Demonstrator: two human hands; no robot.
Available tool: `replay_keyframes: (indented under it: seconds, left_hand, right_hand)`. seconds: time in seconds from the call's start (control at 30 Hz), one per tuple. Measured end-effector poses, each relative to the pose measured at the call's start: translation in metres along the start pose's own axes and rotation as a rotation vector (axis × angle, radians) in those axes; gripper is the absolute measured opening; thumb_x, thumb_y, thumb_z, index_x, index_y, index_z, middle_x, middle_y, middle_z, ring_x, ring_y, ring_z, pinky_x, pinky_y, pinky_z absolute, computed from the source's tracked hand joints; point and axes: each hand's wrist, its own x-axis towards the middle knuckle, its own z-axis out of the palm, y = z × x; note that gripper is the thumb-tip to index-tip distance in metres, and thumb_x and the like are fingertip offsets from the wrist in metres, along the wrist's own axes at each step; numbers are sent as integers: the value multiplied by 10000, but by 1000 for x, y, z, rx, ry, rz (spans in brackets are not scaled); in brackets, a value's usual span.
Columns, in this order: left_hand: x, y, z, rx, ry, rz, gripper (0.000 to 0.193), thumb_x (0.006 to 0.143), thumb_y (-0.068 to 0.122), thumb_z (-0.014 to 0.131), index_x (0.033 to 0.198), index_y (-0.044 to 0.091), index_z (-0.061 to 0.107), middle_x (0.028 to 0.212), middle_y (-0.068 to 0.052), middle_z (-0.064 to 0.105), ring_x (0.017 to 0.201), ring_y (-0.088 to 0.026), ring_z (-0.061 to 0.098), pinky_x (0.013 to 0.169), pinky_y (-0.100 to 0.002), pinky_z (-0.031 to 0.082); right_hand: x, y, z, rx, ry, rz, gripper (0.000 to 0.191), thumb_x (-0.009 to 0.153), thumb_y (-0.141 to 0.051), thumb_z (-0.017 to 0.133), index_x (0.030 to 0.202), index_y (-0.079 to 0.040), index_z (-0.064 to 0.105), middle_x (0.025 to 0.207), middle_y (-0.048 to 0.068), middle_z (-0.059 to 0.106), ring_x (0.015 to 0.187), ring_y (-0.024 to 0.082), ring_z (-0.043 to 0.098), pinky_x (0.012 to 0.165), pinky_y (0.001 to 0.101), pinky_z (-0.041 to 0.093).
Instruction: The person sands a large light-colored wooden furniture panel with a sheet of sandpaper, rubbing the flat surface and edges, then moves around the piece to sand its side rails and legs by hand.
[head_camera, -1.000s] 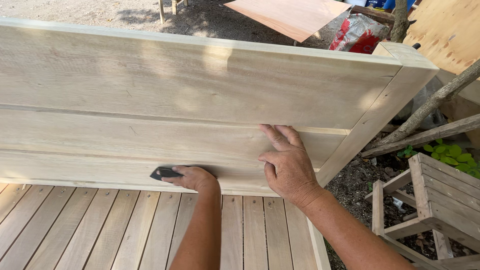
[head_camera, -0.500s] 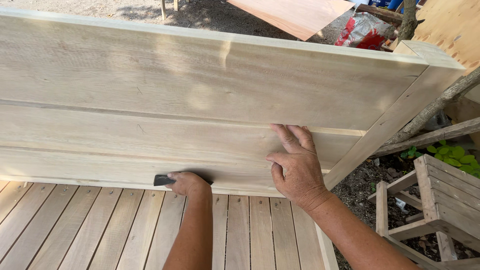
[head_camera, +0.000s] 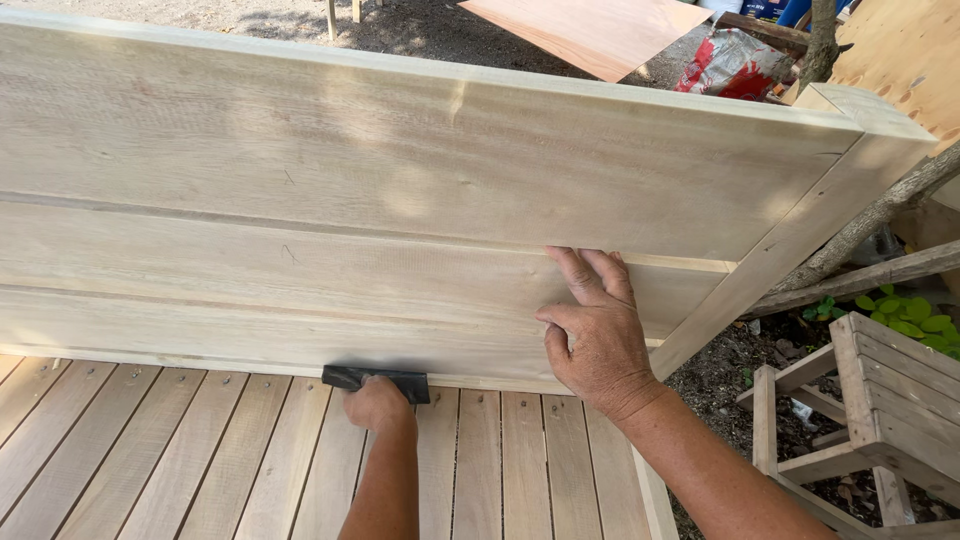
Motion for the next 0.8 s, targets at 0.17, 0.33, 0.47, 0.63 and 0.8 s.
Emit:
replay_keyframes:
  seconds: [0.17,0.33,0.47,0.63,0.8]
  left_hand:
    - [43,11,-33,162,-93,24,296,890,5,669,1168,-77,732,1096,-266,759,915,-340,746,773,-438,580]
    - [44,10,-34,55,-80,-47,342,844,61,795,1148,-67,704,1090,-238,740,916,-321,739,749,-391,583]
    - [31,4,-16,10,-130,-128,362,837,79,834,1096,-122,678,1062,-255,731,916,-305,752,729,-387,598]
    - [64,15,-31,-94,5,-184,326,848,70,815,1086,-99,671,1000,-211,731,782,-253,748,645,-329,612]
    - [80,24,-39,-20,36,-242,331,849,109,851,1045,-103,689,977,-218,747,755,-234,716,621,-326,560]
  right_hand:
    - [-2,-1,2,25,10,10,89,727,-38,726,733,-86,800,1526,128,501,1389,384,398,1231,535,234]
    - [-1,-4,6,6,21,21,108,712,-30,721,731,-90,808,1517,133,498,1372,375,408,1234,553,214]
    - [-1,-3,2,-3,7,7,111,721,-32,718,735,-94,809,1530,135,486,1381,370,403,1236,555,215]
    - [-1,-4,1,0,-14,-9,91,710,-28,723,713,-81,797,1543,136,473,1393,380,388,1227,558,227]
    - [0,-6,3,20,-15,3,89,693,-14,728,698,-74,794,1532,138,469,1386,374,390,1231,570,224]
